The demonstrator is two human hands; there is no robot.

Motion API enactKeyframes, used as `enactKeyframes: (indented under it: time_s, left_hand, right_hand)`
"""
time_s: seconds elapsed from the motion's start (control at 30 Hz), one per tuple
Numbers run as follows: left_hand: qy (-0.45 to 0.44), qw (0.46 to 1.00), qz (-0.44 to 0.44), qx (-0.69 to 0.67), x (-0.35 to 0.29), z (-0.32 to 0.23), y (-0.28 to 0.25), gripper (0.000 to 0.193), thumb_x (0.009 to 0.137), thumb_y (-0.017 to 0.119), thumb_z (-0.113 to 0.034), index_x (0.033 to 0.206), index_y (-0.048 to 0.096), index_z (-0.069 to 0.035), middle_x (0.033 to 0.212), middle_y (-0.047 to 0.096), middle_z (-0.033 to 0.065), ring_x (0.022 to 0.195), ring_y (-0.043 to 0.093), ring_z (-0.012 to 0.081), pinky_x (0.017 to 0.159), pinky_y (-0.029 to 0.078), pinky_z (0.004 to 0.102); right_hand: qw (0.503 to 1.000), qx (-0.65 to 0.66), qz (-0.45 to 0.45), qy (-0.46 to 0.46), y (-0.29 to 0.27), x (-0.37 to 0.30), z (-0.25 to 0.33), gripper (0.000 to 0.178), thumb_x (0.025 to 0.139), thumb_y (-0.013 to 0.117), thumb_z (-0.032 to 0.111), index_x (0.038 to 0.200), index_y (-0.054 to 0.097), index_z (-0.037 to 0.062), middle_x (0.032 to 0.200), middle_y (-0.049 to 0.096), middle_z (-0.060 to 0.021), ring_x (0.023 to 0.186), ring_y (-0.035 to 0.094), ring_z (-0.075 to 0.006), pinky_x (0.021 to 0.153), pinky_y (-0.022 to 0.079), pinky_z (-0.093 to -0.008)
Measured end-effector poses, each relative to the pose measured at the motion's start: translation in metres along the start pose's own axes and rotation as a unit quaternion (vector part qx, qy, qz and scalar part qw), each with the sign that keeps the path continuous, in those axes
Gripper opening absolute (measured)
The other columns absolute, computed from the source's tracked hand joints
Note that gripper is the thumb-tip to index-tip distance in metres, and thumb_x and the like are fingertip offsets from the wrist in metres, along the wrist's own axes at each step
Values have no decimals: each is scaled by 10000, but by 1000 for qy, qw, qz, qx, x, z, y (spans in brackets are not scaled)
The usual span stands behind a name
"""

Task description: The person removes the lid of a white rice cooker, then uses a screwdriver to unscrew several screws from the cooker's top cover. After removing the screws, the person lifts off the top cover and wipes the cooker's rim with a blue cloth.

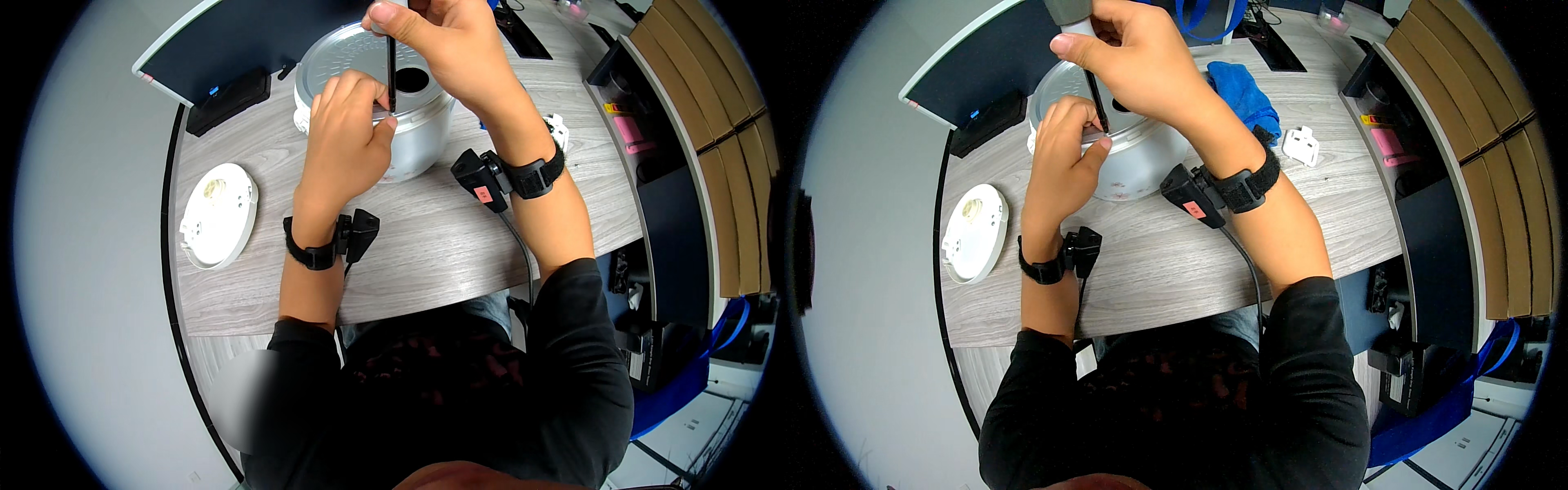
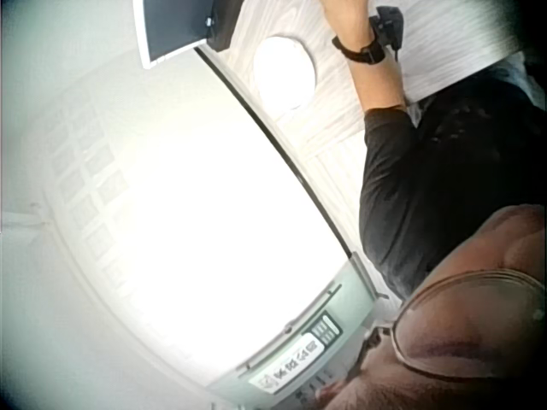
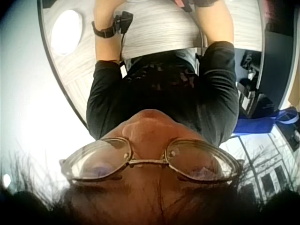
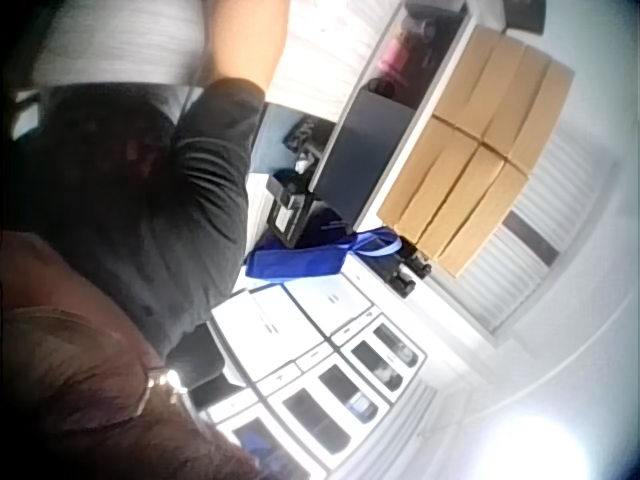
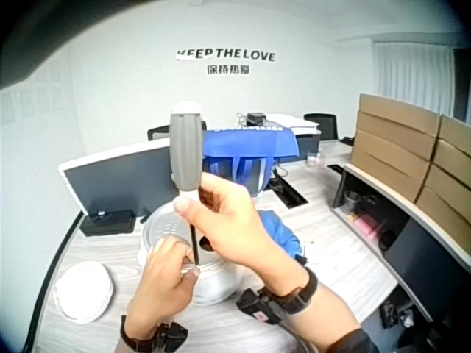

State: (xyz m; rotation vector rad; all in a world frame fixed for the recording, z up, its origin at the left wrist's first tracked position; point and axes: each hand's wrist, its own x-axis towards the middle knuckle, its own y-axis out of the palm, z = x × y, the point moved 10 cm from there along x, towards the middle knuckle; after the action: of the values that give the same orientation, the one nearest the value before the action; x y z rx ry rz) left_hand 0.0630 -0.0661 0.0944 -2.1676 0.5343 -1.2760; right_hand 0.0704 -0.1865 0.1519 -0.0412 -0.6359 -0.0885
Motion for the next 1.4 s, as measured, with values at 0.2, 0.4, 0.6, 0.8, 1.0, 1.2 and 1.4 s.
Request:
enactKeyframes:
  time_s: [0.2, 0.4, 0.6, 0.8, 1.0, 1.2, 1.4]
  left_hand:
    - [-13, 1000, 4, -1, -1, 2, 0, 227, 771, 721, 3, 940, 584, -61, 995, 584, 88, 967, 553, 312, 851, 399, 406]
    - [-12, 1000, 0, 3, -2, 2, -1, 225, 771, 717, 8, 939, 583, -58, 999, 585, 94, 961, 552, 313, 851, 399, 406]
    - [-19, 1000, -1, -18, 0, 3, 2, 222, 766, 720, 7, 930, 585, -57, 992, 588, 92, 959, 550, 315, 852, 400, 405]
    - [-14, 1000, -14, -17, -2, 4, -1, 223, 764, 721, 10, 930, 587, -56, 984, 590, 90, 941, 545, 317, 847, 402, 407]
    - [-18, 999, -10, -25, 0, 4, 2, 221, 759, 725, 11, 921, 589, -53, 983, 591, 95, 935, 543, 320, 849, 404, 408]
    - [-19, 999, -18, -23, -1, 5, 0, 214, 758, 731, 1, 912, 592, -52, 979, 593, 101, 934, 542, 321, 841, 404, 409]
    - [-11, 1000, -21, -21, -1, 2, -2, 187, 781, 699, 5, 915, 568, 2, 975, 578, 130, 953, 553, 330, 840, 458, 394]
  right_hand:
    - [993, 112, 5, -20, 8, -5, 16, 255, 955, 723, 84, 1159, 611, -20, 843, 614, 47, 724, 507, 0, 615, 425, -174]
    - [993, -110, 1, 38, 5, -5, 15, 234, 933, 748, 87, 1099, 608, 0, 852, 613, 43, 721, 519, -3, 595, 423, -170]
    - [986, 155, -44, -31, 2, -6, 15, 245, 902, 778, 99, 1100, 673, 0, 885, 621, 35, 757, 540, -30, 645, 458, -196]
    - [990, -139, -27, -1, 6, -6, 16, 311, 940, 729, 69, 1226, 635, -9, 944, 634, 26, 811, 553, -46, 694, 473, -207]
    - [991, 123, 13, -49, 7, 3, 2, 272, 941, 738, 101, 1176, 649, -4, 862, 609, 49, 724, 513, -35, 627, 435, -198]
    - [991, -125, -46, -4, 5, -5, 17, 162, 955, 710, 79, 1078, 649, -6, 822, 575, 63, 696, 486, -22, 593, 412, -208]
    - [996, -30, -16, 80, 8, 2, 22, 197, 927, 749, 106, 1058, 658, -9, 832, 609, 47, 712, 516, -33, 609, 433, -209]
